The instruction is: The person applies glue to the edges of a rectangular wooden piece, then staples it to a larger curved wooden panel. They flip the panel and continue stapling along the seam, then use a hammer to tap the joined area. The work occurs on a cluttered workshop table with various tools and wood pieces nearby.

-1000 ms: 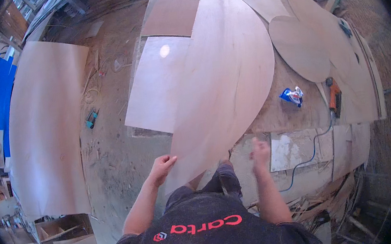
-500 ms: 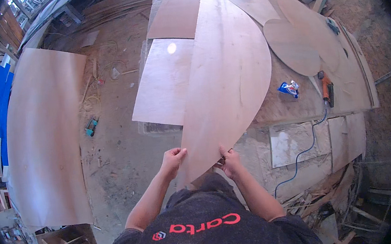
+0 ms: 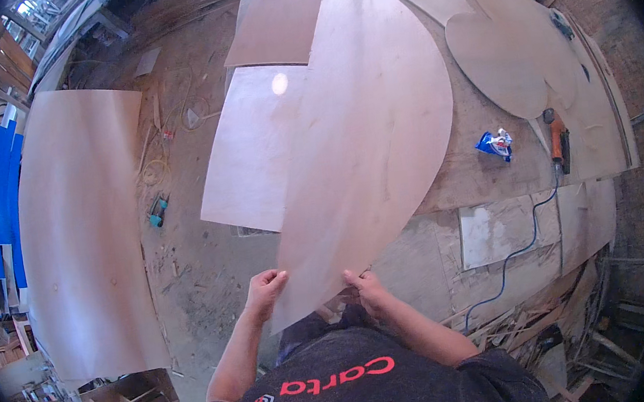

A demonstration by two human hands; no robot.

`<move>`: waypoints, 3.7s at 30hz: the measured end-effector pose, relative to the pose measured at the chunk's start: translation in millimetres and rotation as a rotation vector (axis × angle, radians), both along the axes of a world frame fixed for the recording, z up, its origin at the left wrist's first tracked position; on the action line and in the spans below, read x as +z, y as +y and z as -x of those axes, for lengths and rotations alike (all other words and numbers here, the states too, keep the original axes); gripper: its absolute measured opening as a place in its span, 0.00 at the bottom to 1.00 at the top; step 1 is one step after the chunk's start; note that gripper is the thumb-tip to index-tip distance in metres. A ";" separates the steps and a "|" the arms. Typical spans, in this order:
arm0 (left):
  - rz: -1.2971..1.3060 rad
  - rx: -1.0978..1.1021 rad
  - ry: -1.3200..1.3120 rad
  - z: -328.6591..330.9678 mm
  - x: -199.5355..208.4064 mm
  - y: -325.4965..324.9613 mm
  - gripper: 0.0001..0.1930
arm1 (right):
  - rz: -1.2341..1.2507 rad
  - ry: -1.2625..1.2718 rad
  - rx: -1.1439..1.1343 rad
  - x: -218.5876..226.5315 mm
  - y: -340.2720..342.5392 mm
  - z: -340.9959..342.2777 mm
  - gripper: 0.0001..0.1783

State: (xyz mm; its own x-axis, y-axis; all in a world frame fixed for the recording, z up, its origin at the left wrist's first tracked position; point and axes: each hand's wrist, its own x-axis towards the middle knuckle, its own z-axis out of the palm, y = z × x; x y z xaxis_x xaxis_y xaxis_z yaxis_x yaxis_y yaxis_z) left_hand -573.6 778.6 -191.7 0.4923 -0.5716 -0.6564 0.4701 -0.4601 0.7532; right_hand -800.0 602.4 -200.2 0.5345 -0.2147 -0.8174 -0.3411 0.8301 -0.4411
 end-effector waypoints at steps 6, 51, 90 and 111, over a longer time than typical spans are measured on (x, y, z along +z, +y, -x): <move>0.026 -0.101 0.037 -14.3 -22.8 9.7 0.15 | 0.095 0.005 -0.107 -0.1 17.9 -7.7 0.23; -0.137 -0.635 -0.229 -477.0 -78.6 43.2 0.20 | 0.602 0.548 -1.091 -45.8 171.7 -112.9 0.38; -0.165 -1.127 0.088 -591.0 -61.4 -226.5 0.29 | 0.996 1.694 -0.026 8.5 177.2 -368.8 0.45; 0.477 -0.491 0.320 -667.0 -49.5 -425.9 0.32 | 1.125 1.452 -0.295 147.9 212.6 -430.5 0.42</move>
State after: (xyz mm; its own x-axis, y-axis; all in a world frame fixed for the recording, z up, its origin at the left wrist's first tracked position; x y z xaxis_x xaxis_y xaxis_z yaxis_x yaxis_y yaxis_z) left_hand 93.5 352.8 -241.2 -0.0650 -0.9340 -0.3513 0.5244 -0.3314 0.7843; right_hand -369.5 814.9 -52.3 -0.5159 -0.8561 0.0313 -0.8248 0.4865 -0.2881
